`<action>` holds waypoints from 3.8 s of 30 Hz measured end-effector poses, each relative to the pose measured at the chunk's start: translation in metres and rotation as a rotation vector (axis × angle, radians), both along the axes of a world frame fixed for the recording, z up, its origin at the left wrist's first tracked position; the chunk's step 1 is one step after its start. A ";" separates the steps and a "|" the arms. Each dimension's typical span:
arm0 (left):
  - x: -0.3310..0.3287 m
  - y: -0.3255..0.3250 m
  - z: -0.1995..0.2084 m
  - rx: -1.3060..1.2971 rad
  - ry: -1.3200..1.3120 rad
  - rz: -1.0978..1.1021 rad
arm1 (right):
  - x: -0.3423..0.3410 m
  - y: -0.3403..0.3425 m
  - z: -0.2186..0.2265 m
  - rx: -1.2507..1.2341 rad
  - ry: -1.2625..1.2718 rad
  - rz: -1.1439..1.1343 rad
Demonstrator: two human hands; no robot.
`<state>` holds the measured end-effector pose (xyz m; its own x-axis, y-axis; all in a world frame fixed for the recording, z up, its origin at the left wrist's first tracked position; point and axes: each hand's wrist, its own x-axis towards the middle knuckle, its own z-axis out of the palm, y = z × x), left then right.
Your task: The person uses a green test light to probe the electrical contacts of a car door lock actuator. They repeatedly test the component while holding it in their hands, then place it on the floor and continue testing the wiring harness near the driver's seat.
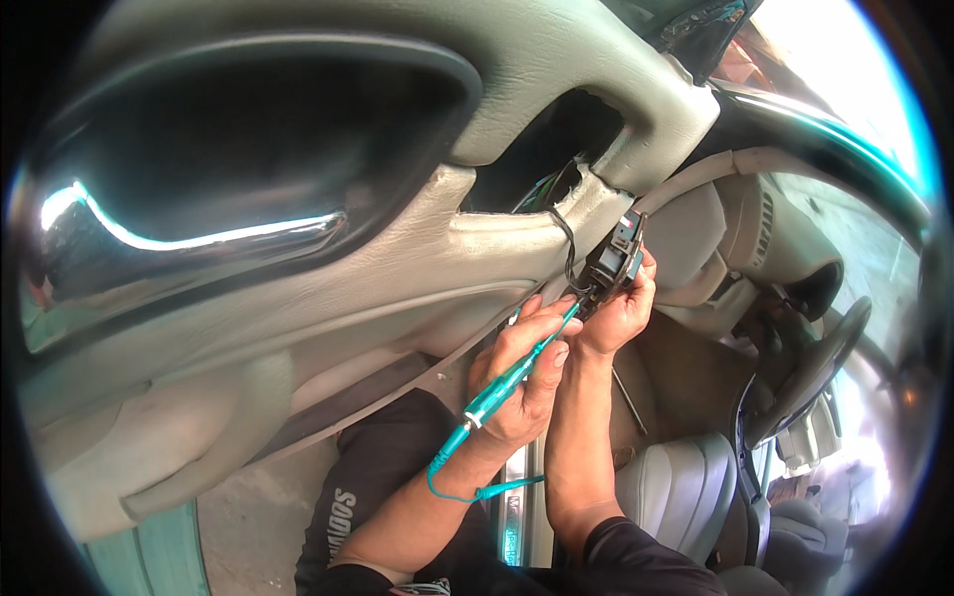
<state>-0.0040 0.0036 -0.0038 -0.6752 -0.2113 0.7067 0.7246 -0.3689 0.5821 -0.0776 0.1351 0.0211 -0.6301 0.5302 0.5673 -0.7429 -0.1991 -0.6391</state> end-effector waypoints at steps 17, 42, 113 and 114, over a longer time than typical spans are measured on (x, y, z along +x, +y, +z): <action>0.002 0.001 0.004 0.003 0.046 0.064 | 0.003 -0.012 0.017 -0.020 -0.044 -0.005; 0.004 -0.002 0.004 -0.022 0.064 0.081 | -0.005 0.004 0.009 -0.085 0.089 0.281; 0.002 0.000 0.000 0.038 -0.058 -0.012 | 0.013 -0.004 -0.012 0.108 0.084 0.236; 0.001 0.001 -0.002 0.045 -0.078 -0.008 | 0.012 -0.003 -0.010 0.091 0.102 0.273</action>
